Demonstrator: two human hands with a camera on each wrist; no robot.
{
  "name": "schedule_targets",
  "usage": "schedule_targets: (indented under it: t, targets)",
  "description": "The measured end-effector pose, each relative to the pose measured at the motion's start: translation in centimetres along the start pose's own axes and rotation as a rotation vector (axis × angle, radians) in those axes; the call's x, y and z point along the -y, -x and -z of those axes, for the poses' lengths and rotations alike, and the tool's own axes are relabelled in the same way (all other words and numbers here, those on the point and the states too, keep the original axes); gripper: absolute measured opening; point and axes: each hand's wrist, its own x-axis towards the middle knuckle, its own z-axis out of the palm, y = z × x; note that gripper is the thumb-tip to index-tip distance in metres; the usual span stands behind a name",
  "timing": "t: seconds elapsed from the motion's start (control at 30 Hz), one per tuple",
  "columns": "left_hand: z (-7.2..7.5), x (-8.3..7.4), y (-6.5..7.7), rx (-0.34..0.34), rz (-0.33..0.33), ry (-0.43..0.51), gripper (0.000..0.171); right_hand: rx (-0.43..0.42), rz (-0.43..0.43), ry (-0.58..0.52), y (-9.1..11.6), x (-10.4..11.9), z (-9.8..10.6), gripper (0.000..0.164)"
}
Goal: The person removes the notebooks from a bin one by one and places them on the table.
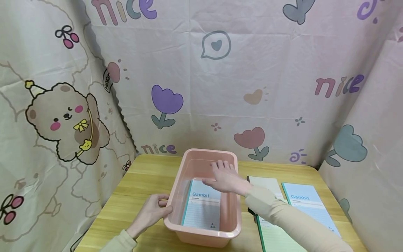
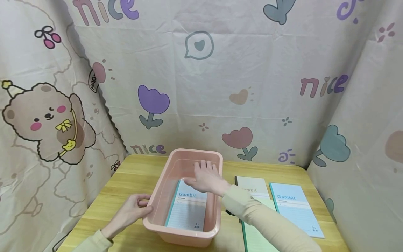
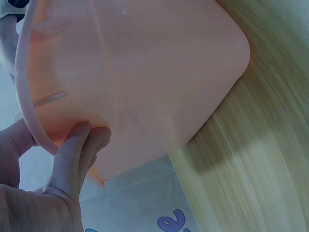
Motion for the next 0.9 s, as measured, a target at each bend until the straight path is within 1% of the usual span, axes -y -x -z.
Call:
schedule_targets:
  t: [0.2, 0.3, 0.47, 0.7, 0.9]
  targets:
    - [0.1, 0.0, 0.1, 0.006, -0.001, 0.002, 0.053, 0.061, 0.004, 0.028, -2.2, 2.2, -1.0, 0.074]
    - [0.0, 0.0, 0.0, 0.004, 0.000, -0.003, 0.053, 0.074, 0.000, 0.061, -3.3, 3.1, -1.4, 0.072]
    - [-0.1, 0.0, 0.0, -0.001, -0.001, -0.002, 0.052, 0.093, -0.029, 0.104, -4.8, 3.8, -2.4, 0.074]
    - [-0.1, 0.1, 0.2, 0.004, -0.016, 0.020, 0.052, 0.092, -0.117, 0.075, -6.6, 3.9, -4.2, 0.075]
    - [0.0, 0.1, 0.1, 0.009, -0.022, 0.020, 0.053, 0.095, -0.193, 0.108, -7.5, 4.3, -5.3, 0.076]
